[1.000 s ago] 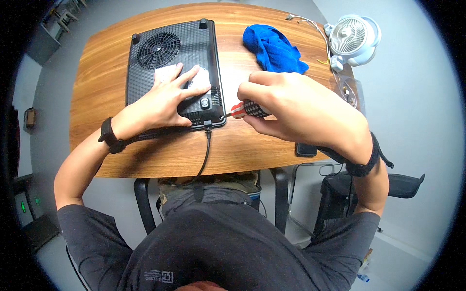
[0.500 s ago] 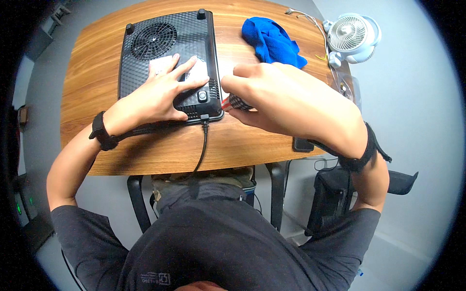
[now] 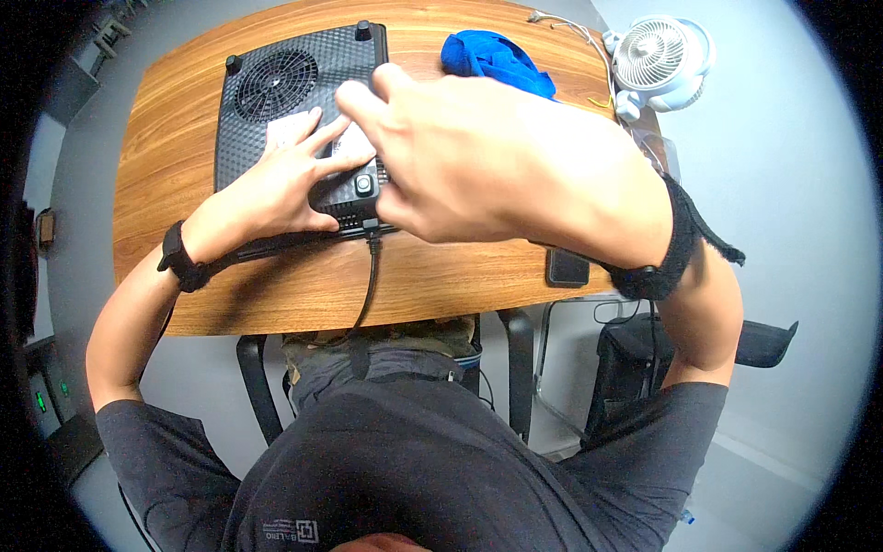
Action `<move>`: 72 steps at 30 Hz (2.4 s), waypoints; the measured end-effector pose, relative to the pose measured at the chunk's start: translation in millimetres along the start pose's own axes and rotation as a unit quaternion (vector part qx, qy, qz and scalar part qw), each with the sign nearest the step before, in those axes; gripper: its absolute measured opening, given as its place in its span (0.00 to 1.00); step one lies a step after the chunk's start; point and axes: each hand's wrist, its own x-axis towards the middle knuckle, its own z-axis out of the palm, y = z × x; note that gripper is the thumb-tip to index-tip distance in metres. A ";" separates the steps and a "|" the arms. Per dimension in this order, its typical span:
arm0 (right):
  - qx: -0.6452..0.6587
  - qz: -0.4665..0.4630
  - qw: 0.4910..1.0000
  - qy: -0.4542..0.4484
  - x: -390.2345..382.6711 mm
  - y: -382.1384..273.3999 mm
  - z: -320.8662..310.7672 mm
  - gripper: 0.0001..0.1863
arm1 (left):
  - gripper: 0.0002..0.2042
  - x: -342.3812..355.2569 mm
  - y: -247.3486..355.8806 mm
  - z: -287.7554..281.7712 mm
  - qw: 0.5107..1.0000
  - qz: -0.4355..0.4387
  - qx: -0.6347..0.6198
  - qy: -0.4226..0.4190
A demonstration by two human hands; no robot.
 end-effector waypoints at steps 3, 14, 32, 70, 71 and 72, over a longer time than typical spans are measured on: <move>0.053 -0.076 0.996 0.011 -1.4 4.9 4.5 0.17 | 0.47 -0.2 -1.7 2.7 1.000 0.002 -0.001 -0.002; 0.001 -0.033 0.998 0.047 2.5 -6.3 11.3 0.19 | 0.48 -0.1 -0.9 -1.9 1.000 0.000 -0.006 -0.016; 0.019 -0.031 0.999 -0.001 3.5 -7.4 11.8 0.14 | 0.47 -1.8 -3.5 1.2 1.000 0.006 -0.008 -0.024; 0.019 0.008 1.000 0.005 -16.2 -9.1 4.3 0.19 | 0.42 6.5 -9.0 -0.6 0.997 0.057 -0.021 -0.039; 0.025 -0.005 0.999 0.031 -17.0 -8.2 6.9 0.17 | 0.42 5.5 -9.5 -0.2 0.998 0.057 -0.013 -0.033; 0.033 -0.019 0.998 0.054 -17.0 -6.4 11.1 0.15 | 0.42 4.8 -9.6 0.8 0.998 0.050 -0.016 -0.036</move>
